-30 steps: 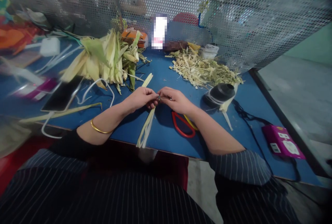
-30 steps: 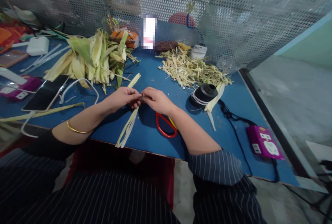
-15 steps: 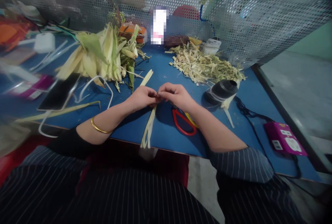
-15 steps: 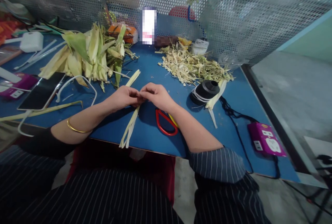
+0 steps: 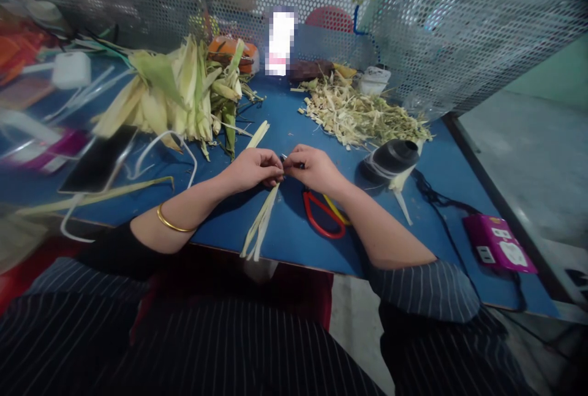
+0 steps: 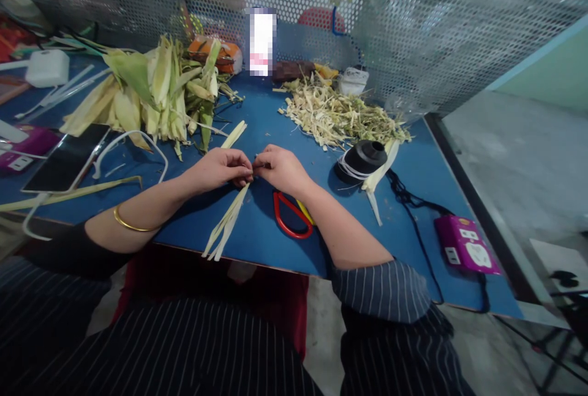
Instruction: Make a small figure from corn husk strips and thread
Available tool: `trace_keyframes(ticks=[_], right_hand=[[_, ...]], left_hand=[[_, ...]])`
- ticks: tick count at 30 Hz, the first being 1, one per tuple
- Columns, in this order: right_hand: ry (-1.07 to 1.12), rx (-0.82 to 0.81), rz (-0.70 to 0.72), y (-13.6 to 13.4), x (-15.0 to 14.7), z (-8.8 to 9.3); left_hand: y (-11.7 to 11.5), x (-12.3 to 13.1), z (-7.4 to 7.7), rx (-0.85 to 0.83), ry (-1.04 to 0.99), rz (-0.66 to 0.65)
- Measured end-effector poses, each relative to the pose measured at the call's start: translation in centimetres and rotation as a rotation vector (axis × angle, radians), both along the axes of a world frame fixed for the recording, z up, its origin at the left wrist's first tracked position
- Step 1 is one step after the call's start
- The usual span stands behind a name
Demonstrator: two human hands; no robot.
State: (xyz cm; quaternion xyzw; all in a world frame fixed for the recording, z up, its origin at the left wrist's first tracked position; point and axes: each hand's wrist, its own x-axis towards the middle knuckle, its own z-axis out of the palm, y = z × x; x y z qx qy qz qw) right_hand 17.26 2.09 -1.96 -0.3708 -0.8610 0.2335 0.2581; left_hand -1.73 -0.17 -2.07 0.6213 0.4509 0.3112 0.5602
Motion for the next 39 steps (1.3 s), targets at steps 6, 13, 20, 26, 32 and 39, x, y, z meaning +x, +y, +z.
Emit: trace_keyframes(ticks=[6,13,20,26,32,39], right_hand=[[0.002,0.053,-0.031,-0.2,0.1,0.6],[-0.077,-0.009,0.054,-0.8,0.0,1.2],[0.219,-0.242,-0.051,-0.9,-0.6,0.2],[0.212,-0.251,0.017,-0.8,-0.8,-0.2],[0.308,-0.316,-0.049,-0.6,-0.7,0.0],[0.469,-0.391,-0.037,-0.4,-0.8,-0.4]], left_hand=[[0.0,-0.2,0.2,-0.082,-0.063,0.081],[0.4,-0.6,0.1,-0.111,-0.073,0.149],[0.2,-0.6,0.6,0.051,0.034,0.116],[0.5,-0.5,0.5,0.171,0.014,0.09],[-0.1,-0.5,0.4,0.552,0.182,0.182],[-0.8,0.0,0.1,0.939,0.46,0.275]])
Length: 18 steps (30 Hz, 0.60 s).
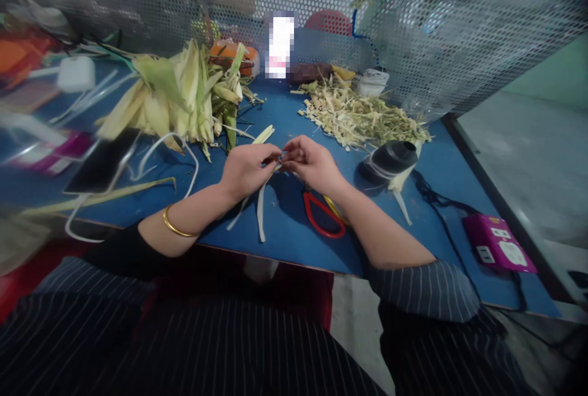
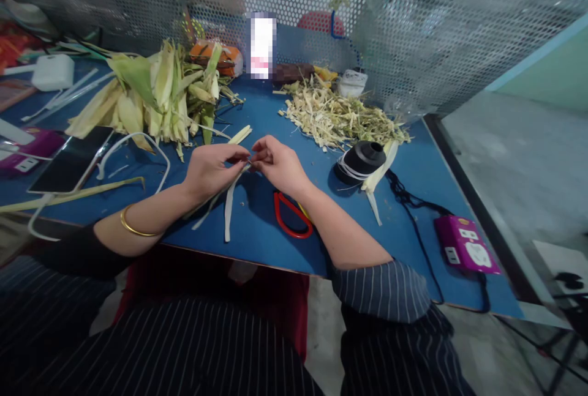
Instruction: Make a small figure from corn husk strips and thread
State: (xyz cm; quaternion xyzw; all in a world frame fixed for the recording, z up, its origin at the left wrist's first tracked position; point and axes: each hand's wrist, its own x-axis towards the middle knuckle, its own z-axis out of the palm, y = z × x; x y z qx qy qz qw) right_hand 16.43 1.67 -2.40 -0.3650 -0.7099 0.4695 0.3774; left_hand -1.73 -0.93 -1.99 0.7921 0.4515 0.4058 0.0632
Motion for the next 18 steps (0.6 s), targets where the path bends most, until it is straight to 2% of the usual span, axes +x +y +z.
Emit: trace_keyframes(ticks=[4,10,18], right_hand=[[0.064,-0.029,0.02,-0.3,-0.4,0.2],[0.076,-0.16,-0.109,-0.6,-0.8,0.7],[0.067,-0.346,-0.076,-0.9,-0.3,1.5]], left_hand=[[0.0,-0.1,-0.2,0.067,0.126,0.035],[-0.2,0.0,-0.3,0.064,0.113,0.064],[-0.2,0.1,-0.5,0.099,0.076,0.031]])
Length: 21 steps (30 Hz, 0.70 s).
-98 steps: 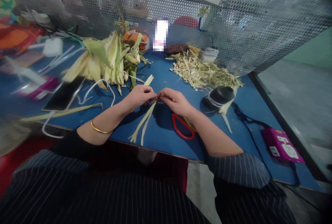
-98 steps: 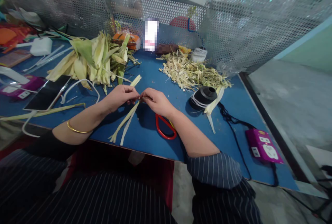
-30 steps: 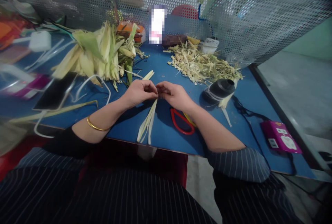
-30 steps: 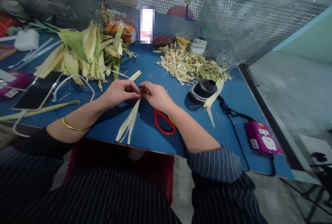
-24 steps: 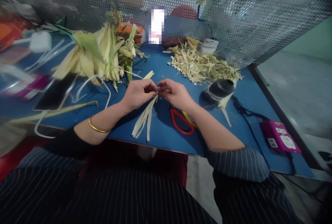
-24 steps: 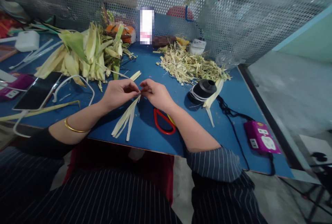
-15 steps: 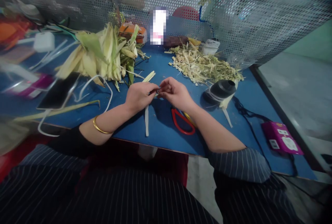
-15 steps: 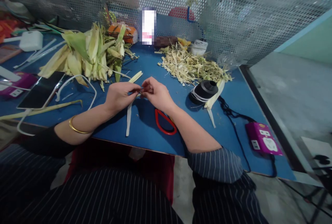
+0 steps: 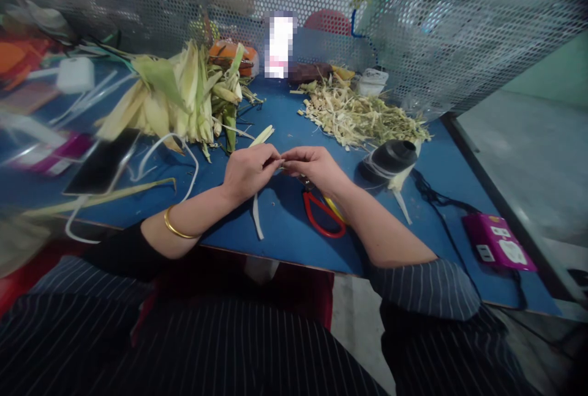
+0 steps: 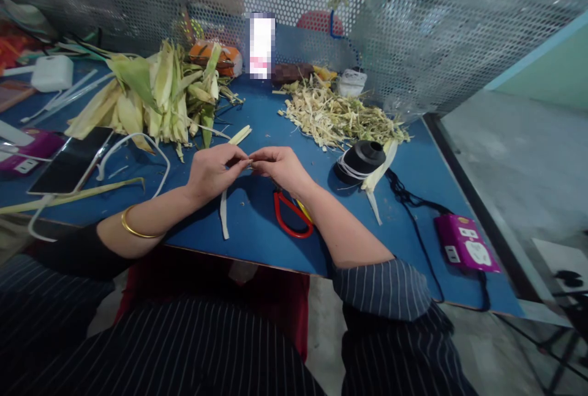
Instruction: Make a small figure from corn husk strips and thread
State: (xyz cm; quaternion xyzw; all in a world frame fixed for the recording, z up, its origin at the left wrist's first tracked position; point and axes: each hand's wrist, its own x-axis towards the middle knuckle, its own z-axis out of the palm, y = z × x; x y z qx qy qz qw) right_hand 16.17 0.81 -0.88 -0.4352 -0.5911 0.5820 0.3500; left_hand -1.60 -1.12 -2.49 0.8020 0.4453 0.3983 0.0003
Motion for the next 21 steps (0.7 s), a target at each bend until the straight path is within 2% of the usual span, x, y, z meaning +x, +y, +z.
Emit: trace_keyframes(ticks=[4,8,15,17,21], right_hand=[[-0.02,0.038,-0.013,-0.07,0.0,0.08],[-0.059,0.105,-0.074,-0.02,-0.05,0.14],[-0.117,0.345,-0.11,0.42,0.14,0.26],[-0.079,0.289,-0.109,0.34,0.08,0.17],[-0.016,0.048,-0.05,0.1,0.04,-0.1]], left_hand=[[-0.04,0.06,0.31,-0.033,-0.062,-0.046],[-0.01,0.06,0.52,-0.081,-0.1,-0.02],[0.21,0.03,0.33,-0.089,-0.135,0.023],[0.18,0.07,0.29,-0.076,-0.124,0.014],[0.07,0.14,0.33,-0.084,-0.122,-0.009]])
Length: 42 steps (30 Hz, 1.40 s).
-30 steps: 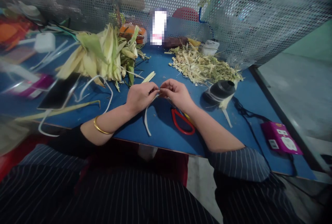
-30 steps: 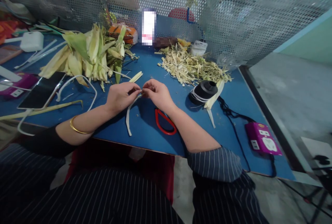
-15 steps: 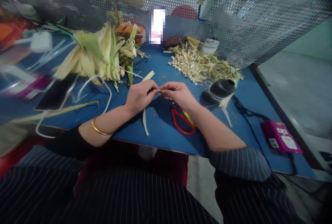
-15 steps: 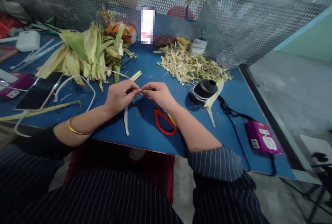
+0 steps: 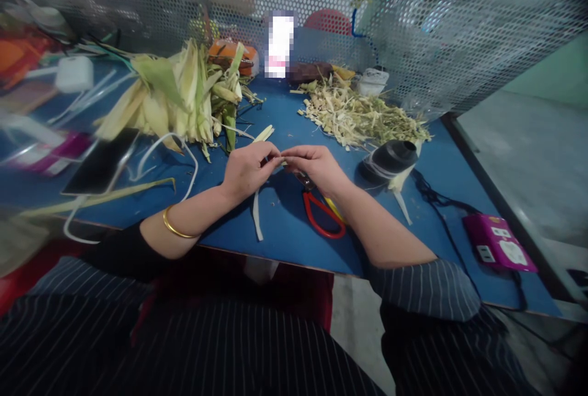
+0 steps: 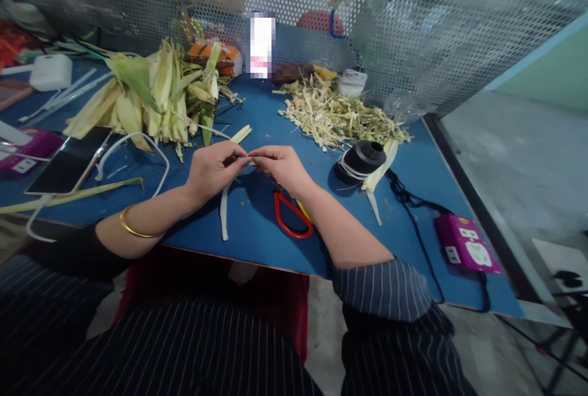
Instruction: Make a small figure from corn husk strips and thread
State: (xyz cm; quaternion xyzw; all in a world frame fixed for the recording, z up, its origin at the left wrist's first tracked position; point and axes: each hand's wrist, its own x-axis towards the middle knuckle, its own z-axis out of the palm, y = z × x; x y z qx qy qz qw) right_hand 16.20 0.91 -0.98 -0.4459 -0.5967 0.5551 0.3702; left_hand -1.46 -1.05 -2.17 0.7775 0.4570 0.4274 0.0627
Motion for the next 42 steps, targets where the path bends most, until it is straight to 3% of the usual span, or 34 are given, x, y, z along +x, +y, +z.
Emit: trace_keyframes(ticks=[3,11,18,26,32,42], right_hand=[[0.003,-0.062,0.03,0.09,0.22,-0.2],[0.03,-0.048,0.048,0.18,0.39,-0.07],[0.168,0.006,-0.034,0.22,0.21,0.09],[0.052,-0.068,0.054,0.03,0.29,-0.09],[0.058,-0.093,0.021,-0.02,0.18,-0.14],[0.116,-0.014,0.054,0.14,0.67,0.44]], left_hand=[[-0.04,0.0,0.05,-0.055,-0.029,-0.017],[-0.2,0.07,0.26,-0.117,-0.121,-0.082],[-0.19,0.13,0.28,-0.088,-0.115,-0.067],[-0.18,0.03,0.29,-0.018,-0.031,-0.051],[-0.34,0.12,0.46,-0.067,-0.107,-0.106],[-0.11,0.08,0.49,-0.108,-0.188,-0.099]])
